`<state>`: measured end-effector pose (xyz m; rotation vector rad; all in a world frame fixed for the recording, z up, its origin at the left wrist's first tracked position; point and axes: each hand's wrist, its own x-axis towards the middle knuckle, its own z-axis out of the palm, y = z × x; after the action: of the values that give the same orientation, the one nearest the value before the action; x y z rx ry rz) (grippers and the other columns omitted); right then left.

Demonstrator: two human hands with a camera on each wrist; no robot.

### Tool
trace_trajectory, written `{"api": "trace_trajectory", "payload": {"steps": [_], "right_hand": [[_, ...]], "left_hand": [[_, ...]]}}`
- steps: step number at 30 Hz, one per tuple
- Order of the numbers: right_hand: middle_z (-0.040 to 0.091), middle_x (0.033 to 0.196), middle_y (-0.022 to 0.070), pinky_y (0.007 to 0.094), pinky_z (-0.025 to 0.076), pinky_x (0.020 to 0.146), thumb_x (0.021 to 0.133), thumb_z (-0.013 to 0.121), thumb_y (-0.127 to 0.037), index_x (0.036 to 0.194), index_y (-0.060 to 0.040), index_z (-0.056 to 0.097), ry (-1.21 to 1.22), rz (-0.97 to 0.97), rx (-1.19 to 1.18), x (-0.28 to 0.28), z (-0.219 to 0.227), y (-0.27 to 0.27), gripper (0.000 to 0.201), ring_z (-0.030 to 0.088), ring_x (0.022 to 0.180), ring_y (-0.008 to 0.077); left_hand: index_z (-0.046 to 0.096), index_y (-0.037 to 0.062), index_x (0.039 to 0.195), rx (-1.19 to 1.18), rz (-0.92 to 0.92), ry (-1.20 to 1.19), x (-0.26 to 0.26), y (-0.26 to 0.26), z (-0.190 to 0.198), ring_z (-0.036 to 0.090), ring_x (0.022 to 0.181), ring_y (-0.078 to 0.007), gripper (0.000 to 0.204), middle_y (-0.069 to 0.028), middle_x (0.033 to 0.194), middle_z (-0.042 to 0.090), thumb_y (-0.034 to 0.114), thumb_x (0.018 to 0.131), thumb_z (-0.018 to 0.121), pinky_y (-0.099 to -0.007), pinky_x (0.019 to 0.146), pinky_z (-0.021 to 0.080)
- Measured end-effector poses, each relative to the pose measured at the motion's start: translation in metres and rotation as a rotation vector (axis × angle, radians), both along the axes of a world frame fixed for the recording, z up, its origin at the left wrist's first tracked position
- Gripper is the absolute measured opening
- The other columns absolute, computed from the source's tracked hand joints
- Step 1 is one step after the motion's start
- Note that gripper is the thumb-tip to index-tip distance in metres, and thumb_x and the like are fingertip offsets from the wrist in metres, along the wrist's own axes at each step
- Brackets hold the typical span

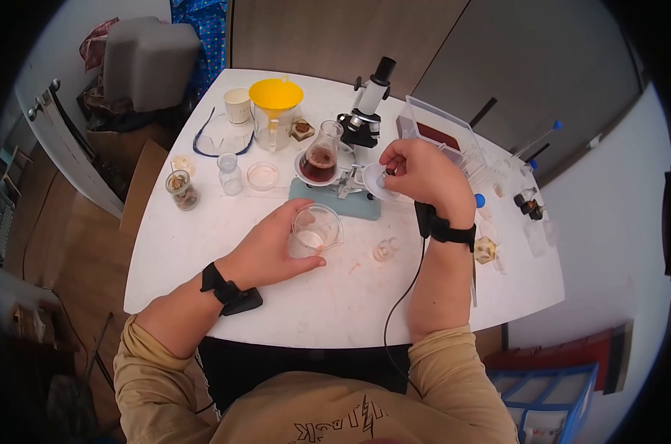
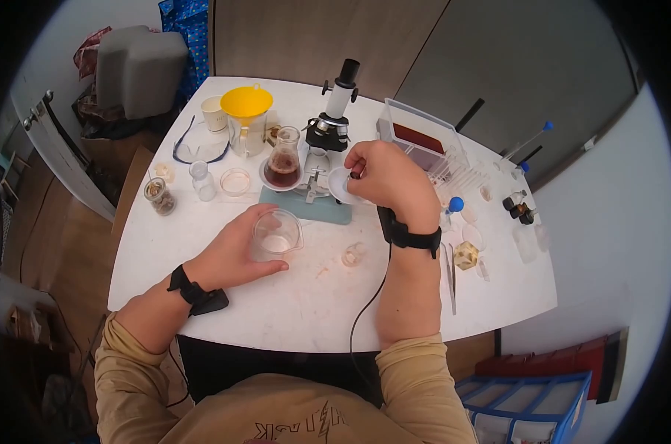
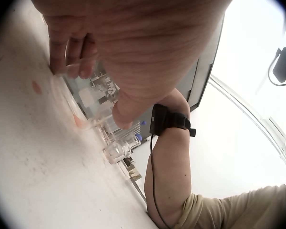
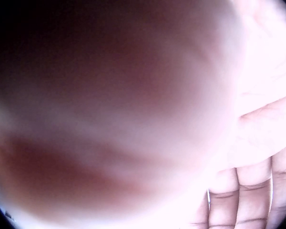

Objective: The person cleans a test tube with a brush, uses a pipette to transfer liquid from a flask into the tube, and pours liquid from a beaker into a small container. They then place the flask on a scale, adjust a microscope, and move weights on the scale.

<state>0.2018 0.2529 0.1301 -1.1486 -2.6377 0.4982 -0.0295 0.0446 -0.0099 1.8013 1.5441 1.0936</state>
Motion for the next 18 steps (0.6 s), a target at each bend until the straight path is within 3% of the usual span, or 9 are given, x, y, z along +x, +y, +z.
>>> {"api": "trace_trajectory", "payload": {"steps": [2,4,5,7,14,16,18], "right_hand": [[0.083,0.1,0.0159,0.0383,0.063,0.085,0.081,0.085,-0.01,0.109,0.0012,0.083,0.007,0.002,-0.005,0.001,-0.001,0.0,0.031,0.08,0.092,0.0294],[0.079,0.095,0.0097,0.0334,0.061,0.085,0.083,0.086,-0.009,0.108,0.0025,0.08,-0.011,-0.005,0.006,0.0,0.002,-0.003,0.029,0.076,0.091,0.0195],[0.079,0.095,0.0097,0.0334,0.061,0.085,0.083,0.086,-0.009,0.108,0.0025,0.08,-0.011,-0.008,0.004,0.001,0.001,-0.002,0.029,0.076,0.091,0.0195],[0.082,0.098,0.0156,0.0385,0.063,0.084,0.081,0.087,-0.011,0.11,0.0019,0.082,0.01,0.01,0.01,0.002,-0.001,0.0,0.033,0.079,0.091,0.0287],[0.082,0.102,0.0147,0.0378,0.062,0.087,0.084,0.089,-0.013,0.113,0.0012,0.081,0.124,0.048,0.067,0.002,0.007,-0.006,0.033,0.078,0.096,0.0271],[0.081,0.103,0.0141,0.0374,0.061,0.088,0.086,0.088,-0.013,0.112,0.0017,0.079,0.319,0.188,0.193,0.0,0.007,-0.009,0.031,0.077,0.096,0.0261],[0.08,0.102,0.0135,0.0374,0.061,0.088,0.088,0.088,-0.012,0.111,0.0023,0.079,0.353,0.213,0.204,-0.004,0.017,-0.023,0.029,0.077,0.096,0.0256]], "left_hand": [[0.047,-0.0006,0.163,-0.002,-0.007,-0.003,0.001,0.0,-0.001,0.063,0.143,-0.0375,0.099,-0.0241,0.154,0.062,0.031,0.085,0.1,-0.0447,0.122,0.05],[0.047,-0.0007,0.163,0.021,0.003,0.017,0.001,0.001,-0.002,0.064,0.141,-0.0366,0.1,-0.0235,0.152,0.063,0.03,0.084,0.101,-0.0442,0.121,0.051],[0.047,-0.0007,0.163,0.019,0.0,0.016,0.001,0.0,-0.003,0.064,0.141,-0.0366,0.1,-0.0235,0.152,0.063,0.03,0.084,0.101,-0.0442,0.121,0.051],[0.047,0.0,0.163,0.018,0.004,0.022,0.001,0.001,-0.002,0.065,0.138,-0.0356,0.1,-0.0223,0.148,0.065,0.029,0.084,0.101,-0.0437,0.119,0.052],[0.046,0.002,0.163,-0.025,-0.005,-0.003,0.002,0.0,0.003,0.067,0.136,-0.0348,0.1,-0.0202,0.142,0.068,0.026,0.083,0.101,-0.0439,0.118,0.052],[0.046,0.0019,0.164,0.0,-0.014,-0.031,0.002,0.001,-0.001,0.067,0.136,-0.0348,0.1,-0.0201,0.141,0.068,0.025,0.083,0.101,-0.0441,0.118,0.052],[0.046,0.0018,0.164,-0.005,-0.016,-0.007,0.0,0.001,-0.003,0.067,0.136,-0.0348,0.101,-0.0202,0.141,0.068,0.025,0.083,0.101,-0.0442,0.118,0.052]]}}
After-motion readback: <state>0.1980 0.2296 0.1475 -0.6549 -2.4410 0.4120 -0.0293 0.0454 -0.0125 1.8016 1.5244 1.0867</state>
